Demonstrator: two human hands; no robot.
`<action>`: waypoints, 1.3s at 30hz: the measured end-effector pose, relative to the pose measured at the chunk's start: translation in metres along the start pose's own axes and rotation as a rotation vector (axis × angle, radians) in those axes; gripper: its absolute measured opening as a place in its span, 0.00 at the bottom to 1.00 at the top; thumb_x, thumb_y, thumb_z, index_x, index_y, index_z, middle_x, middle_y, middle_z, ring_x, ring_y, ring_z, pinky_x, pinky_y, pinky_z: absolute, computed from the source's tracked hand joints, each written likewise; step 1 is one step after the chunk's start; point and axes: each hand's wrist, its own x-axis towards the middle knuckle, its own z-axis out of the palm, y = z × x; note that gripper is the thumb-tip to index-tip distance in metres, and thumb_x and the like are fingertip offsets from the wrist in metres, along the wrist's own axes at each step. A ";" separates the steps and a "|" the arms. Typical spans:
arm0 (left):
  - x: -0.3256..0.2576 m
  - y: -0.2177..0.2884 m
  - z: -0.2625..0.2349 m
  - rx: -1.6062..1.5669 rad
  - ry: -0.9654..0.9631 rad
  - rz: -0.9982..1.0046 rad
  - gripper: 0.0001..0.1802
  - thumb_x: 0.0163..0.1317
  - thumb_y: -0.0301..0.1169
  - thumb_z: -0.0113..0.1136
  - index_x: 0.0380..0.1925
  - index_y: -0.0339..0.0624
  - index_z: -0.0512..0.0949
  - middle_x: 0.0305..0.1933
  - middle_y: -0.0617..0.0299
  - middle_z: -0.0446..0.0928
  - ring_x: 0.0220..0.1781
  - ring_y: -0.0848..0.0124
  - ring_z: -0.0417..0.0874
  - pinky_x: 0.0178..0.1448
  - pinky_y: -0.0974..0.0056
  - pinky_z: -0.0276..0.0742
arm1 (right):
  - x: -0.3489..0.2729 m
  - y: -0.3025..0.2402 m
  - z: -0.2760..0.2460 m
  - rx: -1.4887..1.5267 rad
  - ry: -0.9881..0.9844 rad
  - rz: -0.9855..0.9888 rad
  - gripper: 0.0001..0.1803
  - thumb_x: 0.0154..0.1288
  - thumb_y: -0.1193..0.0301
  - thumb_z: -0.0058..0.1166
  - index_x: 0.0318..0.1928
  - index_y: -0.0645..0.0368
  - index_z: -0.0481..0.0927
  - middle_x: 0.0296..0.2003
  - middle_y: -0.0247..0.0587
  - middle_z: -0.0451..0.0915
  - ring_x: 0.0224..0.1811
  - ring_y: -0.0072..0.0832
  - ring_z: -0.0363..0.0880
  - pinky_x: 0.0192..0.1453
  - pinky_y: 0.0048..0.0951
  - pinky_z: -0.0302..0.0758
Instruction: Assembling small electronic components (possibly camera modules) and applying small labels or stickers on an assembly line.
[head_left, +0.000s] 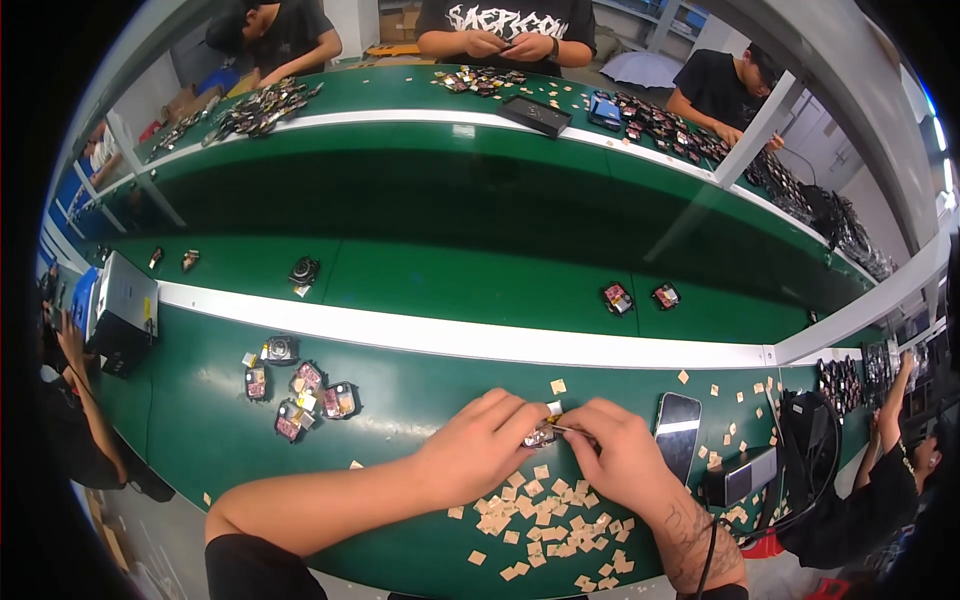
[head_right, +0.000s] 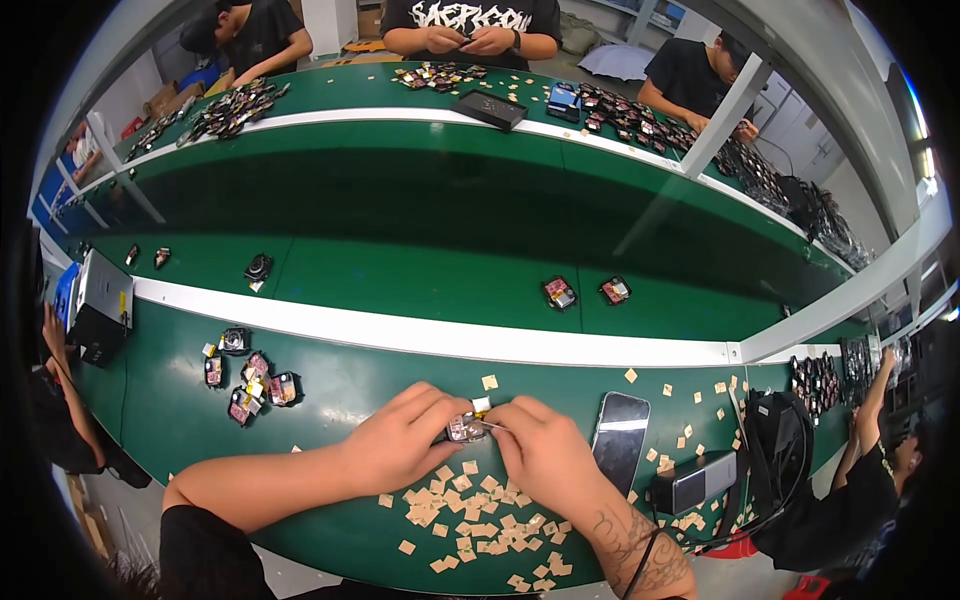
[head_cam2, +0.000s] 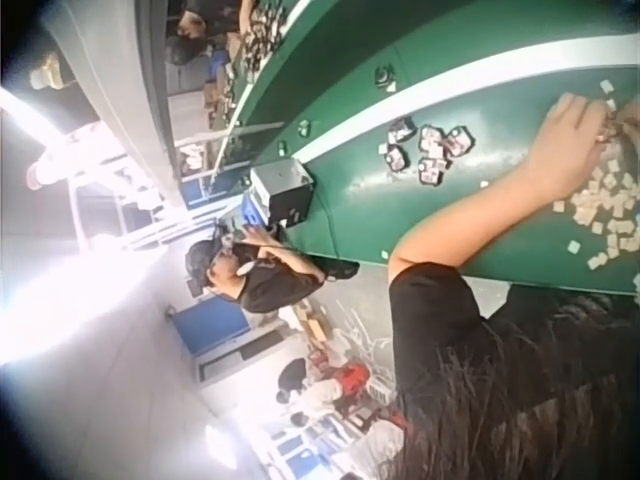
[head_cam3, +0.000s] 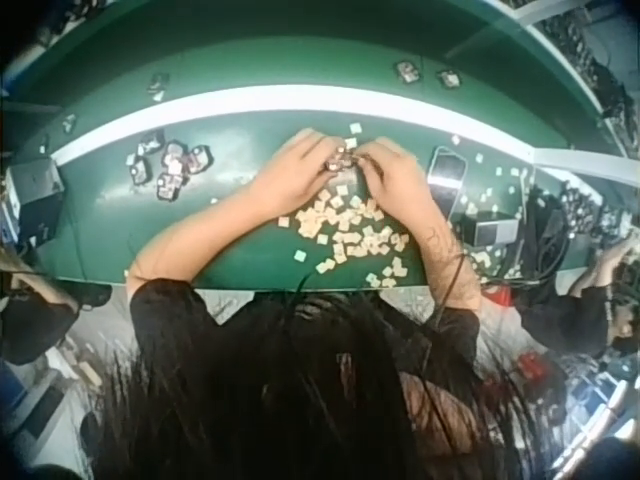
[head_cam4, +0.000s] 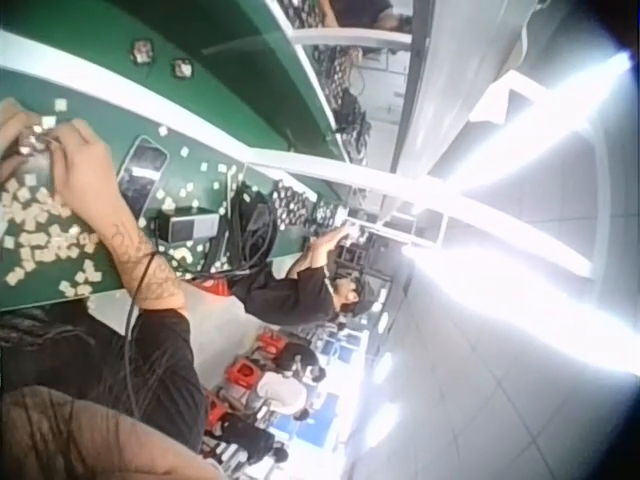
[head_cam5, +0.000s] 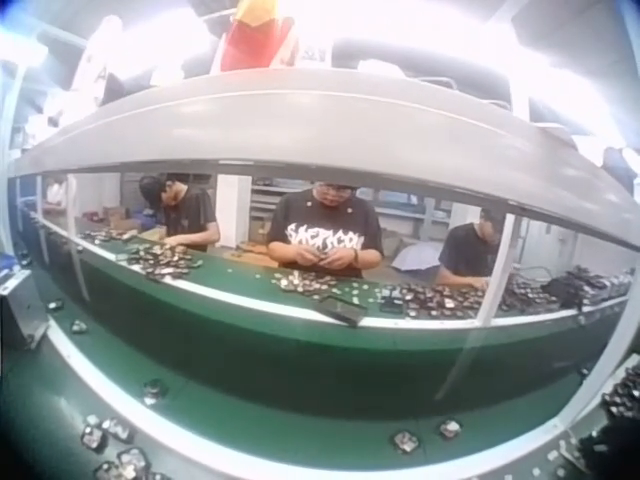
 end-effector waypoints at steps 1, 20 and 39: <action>-0.001 0.000 0.000 -0.010 0.007 -0.022 0.27 0.62 0.24 0.74 0.60 0.39 0.75 0.51 0.52 0.80 0.53 0.50 0.82 0.57 0.51 0.81 | 0.003 0.002 -0.001 0.187 -0.006 0.068 0.09 0.69 0.77 0.64 0.48 0.58 0.84 0.42 0.41 0.81 0.39 0.40 0.87 0.39 0.37 0.85; -0.006 -0.007 -0.012 0.027 -0.067 0.064 0.20 0.61 0.27 0.76 0.53 0.41 0.82 0.59 0.56 0.85 0.58 0.54 0.84 0.62 0.54 0.84 | 0.005 0.004 0.004 0.191 0.020 -0.053 0.10 0.66 0.81 0.65 0.47 0.59 0.86 0.39 0.42 0.83 0.35 0.38 0.87 0.39 0.33 0.83; -0.015 -0.014 -0.012 0.143 -0.114 0.141 0.21 0.64 0.28 0.71 0.57 0.44 0.84 0.63 0.55 0.82 0.59 0.56 0.82 0.63 0.54 0.83 | 0.007 0.002 0.002 0.472 0.006 0.049 0.09 0.72 0.83 0.63 0.51 0.65 0.85 0.38 0.38 0.84 0.31 0.17 0.76 0.34 0.22 0.72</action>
